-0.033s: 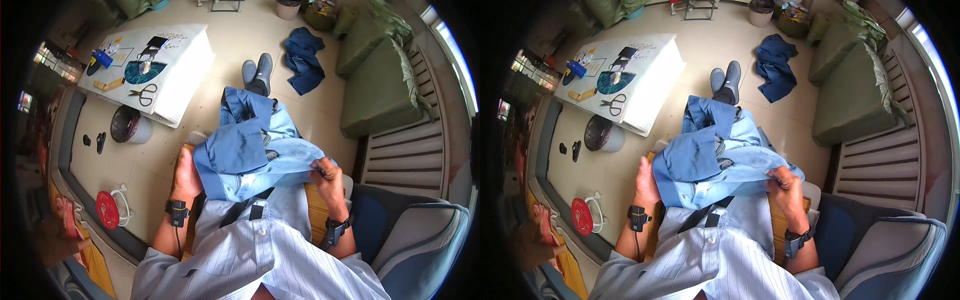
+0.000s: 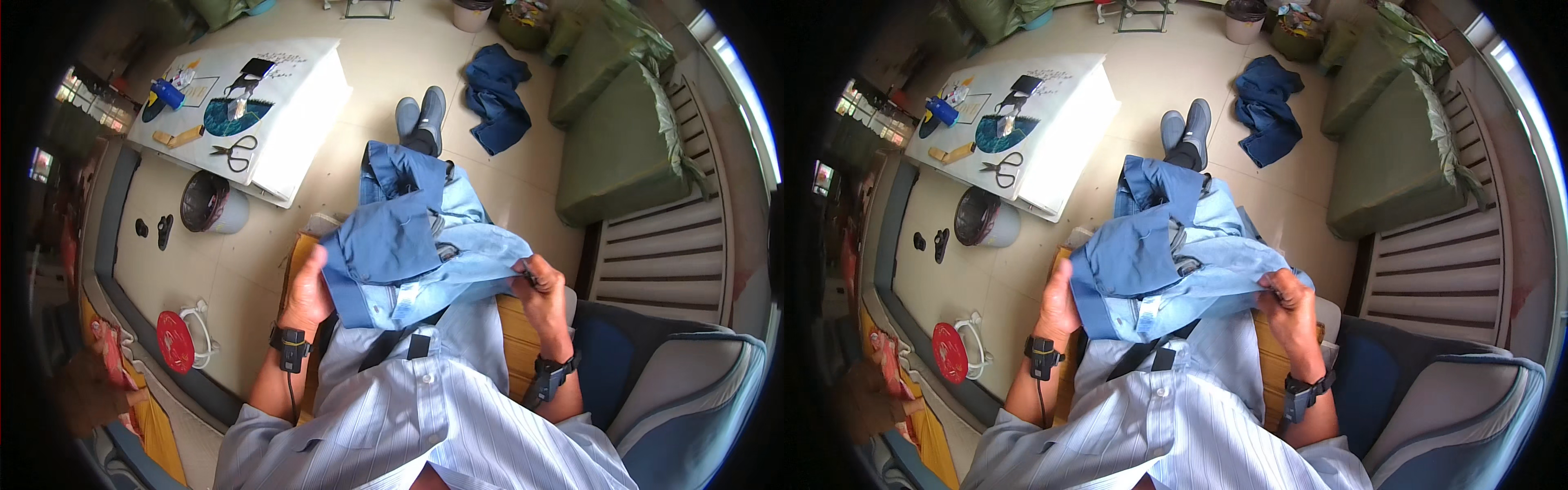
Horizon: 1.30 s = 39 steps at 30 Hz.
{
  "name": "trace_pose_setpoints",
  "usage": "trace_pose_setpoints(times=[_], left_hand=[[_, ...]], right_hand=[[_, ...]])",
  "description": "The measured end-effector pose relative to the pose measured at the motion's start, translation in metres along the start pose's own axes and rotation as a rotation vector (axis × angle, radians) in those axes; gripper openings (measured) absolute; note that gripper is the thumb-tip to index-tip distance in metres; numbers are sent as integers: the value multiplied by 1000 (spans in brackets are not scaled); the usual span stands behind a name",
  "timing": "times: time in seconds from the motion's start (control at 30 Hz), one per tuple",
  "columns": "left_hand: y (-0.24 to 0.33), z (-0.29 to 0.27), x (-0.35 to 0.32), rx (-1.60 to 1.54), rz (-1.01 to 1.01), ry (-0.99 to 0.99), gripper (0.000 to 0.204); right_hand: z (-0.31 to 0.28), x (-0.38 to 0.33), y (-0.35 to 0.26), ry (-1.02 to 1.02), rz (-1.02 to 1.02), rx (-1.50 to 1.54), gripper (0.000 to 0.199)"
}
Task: The person sits on the floor and uses a seam ripper to remove stitching from a pair of light-blue denim shorts. They repeatedly turn the garment, pull away cut threads, and continue along the seams.
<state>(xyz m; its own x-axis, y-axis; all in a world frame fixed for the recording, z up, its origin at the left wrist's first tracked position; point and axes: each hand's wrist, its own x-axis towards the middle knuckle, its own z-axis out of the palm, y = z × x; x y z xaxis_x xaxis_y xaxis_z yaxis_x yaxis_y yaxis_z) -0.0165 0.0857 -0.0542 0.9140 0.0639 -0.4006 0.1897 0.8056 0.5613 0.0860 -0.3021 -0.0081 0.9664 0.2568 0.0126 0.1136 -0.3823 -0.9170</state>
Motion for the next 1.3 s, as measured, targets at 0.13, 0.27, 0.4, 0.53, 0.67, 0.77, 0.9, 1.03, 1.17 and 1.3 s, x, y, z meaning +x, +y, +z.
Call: trace_pose_setpoints(times=[0.13,0.27,0.4,0.53,0.67,0.77,0.9,1.03,1.17,1.3], left_hand=[[-1,24,1,134,-3,35,57],[7,38,-3,227,84,-18,43],[10,36,-22,473,2,-178,35],[-1,23,-44,749,-122,-236,30],[-28,12,-51,969,-155,-323,27],[-38,25,-49,1068,-157,-335,29],[-49,12,-45,1350,-298,-337,40],[-40,22,-52,874,-235,-282,52],[-24,10,-24,281,-305,-76,44],[-12,-2,28,62,-358,-2,35]], right_hand=[[-28,2,-23,83,-82,-82,22],[-49,-11,-17,-215,130,-313,22],[-39,-33,8,-432,186,-373,17],[-24,-25,-5,-177,315,162,11],[3,15,-29,-134,276,185,12],[43,41,-1,-183,324,147,14],[94,56,15,-270,366,205,20],[108,52,25,-319,340,217,17],[107,46,23,-408,323,165,20],[107,44,24,-478,291,106,17]])
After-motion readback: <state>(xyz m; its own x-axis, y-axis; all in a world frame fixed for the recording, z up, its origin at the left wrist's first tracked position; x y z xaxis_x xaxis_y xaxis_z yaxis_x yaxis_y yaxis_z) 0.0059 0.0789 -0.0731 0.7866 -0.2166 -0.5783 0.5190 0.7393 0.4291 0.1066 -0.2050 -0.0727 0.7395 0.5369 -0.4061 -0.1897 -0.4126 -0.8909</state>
